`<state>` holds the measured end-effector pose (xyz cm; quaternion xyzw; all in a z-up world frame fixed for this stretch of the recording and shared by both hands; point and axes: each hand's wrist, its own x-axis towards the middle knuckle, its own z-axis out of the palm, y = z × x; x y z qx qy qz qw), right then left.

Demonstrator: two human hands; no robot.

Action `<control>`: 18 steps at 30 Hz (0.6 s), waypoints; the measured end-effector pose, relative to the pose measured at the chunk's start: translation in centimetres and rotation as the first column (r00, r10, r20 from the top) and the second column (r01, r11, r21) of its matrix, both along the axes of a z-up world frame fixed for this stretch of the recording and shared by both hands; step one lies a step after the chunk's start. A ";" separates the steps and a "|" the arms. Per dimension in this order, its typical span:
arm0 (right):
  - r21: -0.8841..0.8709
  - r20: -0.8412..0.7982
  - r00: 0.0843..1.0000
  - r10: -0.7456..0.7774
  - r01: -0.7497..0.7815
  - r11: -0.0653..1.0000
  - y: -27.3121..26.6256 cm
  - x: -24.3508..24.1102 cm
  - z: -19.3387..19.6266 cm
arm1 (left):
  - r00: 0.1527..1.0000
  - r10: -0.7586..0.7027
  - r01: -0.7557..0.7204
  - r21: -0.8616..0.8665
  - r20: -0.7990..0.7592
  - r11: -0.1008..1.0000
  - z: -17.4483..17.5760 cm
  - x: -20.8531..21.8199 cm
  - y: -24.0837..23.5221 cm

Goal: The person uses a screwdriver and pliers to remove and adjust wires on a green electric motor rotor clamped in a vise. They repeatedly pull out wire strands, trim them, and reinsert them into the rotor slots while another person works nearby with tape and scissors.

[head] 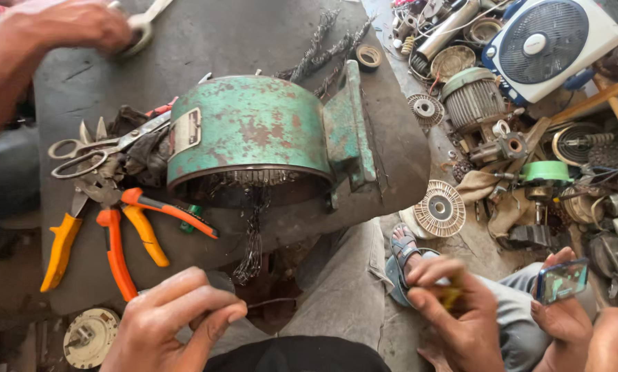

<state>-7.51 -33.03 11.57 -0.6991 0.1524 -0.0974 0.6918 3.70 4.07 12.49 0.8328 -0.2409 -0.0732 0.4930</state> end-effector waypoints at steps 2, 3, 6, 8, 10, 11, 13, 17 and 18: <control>-0.233 0.162 0.984 -0.076 0.113 0.966 1.1 0.6 1.3 | 1.000 0.006 -0.005 0.035 -0.015 0.999 0.9 0.3 -0.5; -0.438 0.199 0.979 0.040 0.052 0.898 1.6 0.9 1.9 | 1.000 0.010 -0.009 0.047 -0.019 0.999 1.2 0.3 -0.8; -0.769 0.147 0.945 0.294 -0.078 0.635 2.7 1.8 3.1 | 1.000 0.009 -0.008 0.060 -0.008 0.998 2.2 0.3 -1.5; -0.745 0.066 0.944 0.323 -0.169 0.645 3.1 2.7 3.1 | 1.000 -0.008 0.009 0.043 -0.024 0.999 2.7 0.8 -1.9; -0.764 0.084 0.935 0.345 -0.162 0.625 3.2 3.0 2.8 | 0.996 -0.024 0.025 0.013 -0.082 1.000 3.2 0.9 -2.1; -0.772 0.089 0.930 0.356 -0.161 0.615 3.1 2.8 2.5 | 0.998 -0.044 0.042 -0.054 -0.037 0.998 3.3 0.9 -2.3; -0.767 0.118 0.928 0.355 -0.142 0.625 2.6 2.5 2.1 | 0.994 -0.082 0.093 -0.183 0.068 0.979 3.6 1.0 -2.6; -0.753 0.140 0.971 0.194 -0.023 0.658 1.2 1.3 1.6 | 0.977 0.164 -0.132 -0.222 0.132 0.966 3.7 1.6 -4.0; -0.742 0.145 0.982 0.125 0.024 0.670 0.7 1.2 1.5 | 0.963 0.225 -0.189 -0.227 0.145 0.955 3.7 1.7 -4.4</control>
